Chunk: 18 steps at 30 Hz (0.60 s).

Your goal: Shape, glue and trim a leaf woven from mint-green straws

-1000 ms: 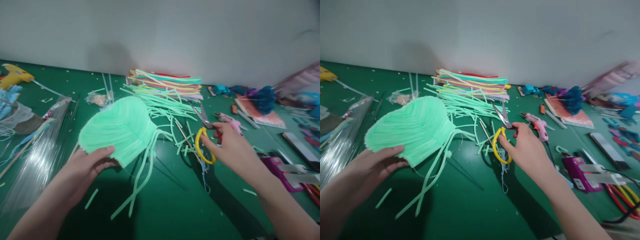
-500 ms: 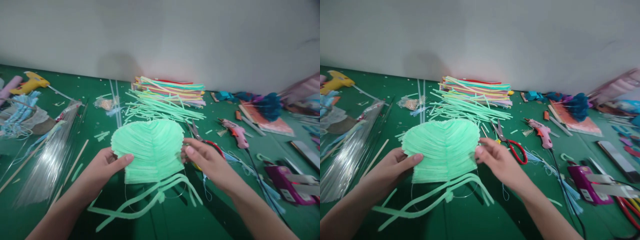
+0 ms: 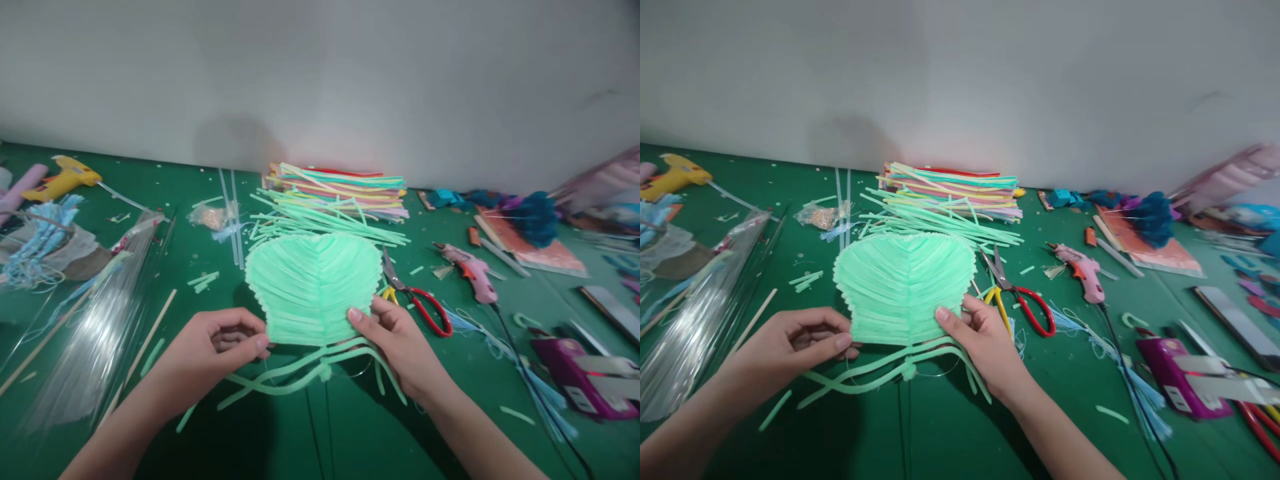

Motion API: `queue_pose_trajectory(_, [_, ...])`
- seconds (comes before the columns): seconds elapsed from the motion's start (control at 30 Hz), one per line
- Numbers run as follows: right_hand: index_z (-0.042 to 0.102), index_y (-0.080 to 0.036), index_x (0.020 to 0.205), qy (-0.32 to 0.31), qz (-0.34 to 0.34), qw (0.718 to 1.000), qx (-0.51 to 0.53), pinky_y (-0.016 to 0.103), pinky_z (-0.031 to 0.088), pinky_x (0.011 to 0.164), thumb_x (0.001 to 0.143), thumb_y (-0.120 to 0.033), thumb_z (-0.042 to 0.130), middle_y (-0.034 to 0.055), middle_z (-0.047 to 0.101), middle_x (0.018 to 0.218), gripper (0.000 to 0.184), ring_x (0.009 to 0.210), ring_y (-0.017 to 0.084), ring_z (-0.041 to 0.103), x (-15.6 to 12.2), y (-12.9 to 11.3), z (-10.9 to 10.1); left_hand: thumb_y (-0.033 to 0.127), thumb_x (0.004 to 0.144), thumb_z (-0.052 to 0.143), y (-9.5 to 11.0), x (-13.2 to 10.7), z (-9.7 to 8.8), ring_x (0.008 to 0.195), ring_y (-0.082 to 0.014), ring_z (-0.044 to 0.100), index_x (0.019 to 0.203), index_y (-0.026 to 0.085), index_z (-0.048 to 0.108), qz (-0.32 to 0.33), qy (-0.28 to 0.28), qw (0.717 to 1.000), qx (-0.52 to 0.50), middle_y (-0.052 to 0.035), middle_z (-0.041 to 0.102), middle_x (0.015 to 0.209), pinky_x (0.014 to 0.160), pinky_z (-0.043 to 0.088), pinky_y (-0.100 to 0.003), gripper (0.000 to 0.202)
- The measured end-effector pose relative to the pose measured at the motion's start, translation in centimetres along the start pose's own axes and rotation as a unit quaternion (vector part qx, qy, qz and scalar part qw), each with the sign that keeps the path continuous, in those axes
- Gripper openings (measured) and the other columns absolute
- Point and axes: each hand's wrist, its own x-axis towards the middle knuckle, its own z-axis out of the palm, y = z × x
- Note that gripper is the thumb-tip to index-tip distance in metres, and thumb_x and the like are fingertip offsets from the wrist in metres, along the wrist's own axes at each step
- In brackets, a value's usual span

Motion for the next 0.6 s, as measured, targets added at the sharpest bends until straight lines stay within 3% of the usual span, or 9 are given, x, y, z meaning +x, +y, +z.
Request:
queue_pose_trajectory(0.33, [0.045,-0.021,0.074,-0.015,-0.004,0.999,-0.043,0.020,0.044,0.049,0.077,-0.046,0.080,-0.0084,0.051,0.057,0.043,0.051,0.008,0.054,-0.2,0.4,0.1,0.037,0.082,0.061,-0.6,-0.1,1.1,0.065,-0.0138,0.061,0.073,0.020,0.058,0.045,0.031,0.993,0.107,0.0012,0.065,0.065,0.062,0.045,-0.024,0.019])
queue_pose_trajectory(0.47, [0.049,-0.021,0.077,-0.028,-0.008,0.998,-0.047,0.021,0.046,0.053,0.079,-0.046,0.078,-0.0071,0.054,0.062,0.038,0.056,0.010,0.057,-0.1,0.6,0.0,0.039,0.077,0.068,-0.1,0.0,1.3,0.073,-0.0179,0.068,0.073,0.019,0.061,0.000,0.007,0.999,0.033,-0.0012,0.069,0.069,0.068,0.051,-0.027,0.021])
queue_pose_trajectory(0.6, [0.057,-0.021,0.081,-0.019,-0.014,0.996,-0.080,0.026,0.048,0.053,0.076,-0.052,0.078,-0.0046,0.057,0.062,0.038,0.055,0.013,0.056,0.3,0.8,0.3,0.044,0.075,0.074,0.3,0.0,1.3,0.070,-0.0157,0.066,0.078,0.020,0.063,-0.002,0.063,0.995,-0.072,0.0032,0.064,0.069,0.074,0.055,-0.030,0.027])
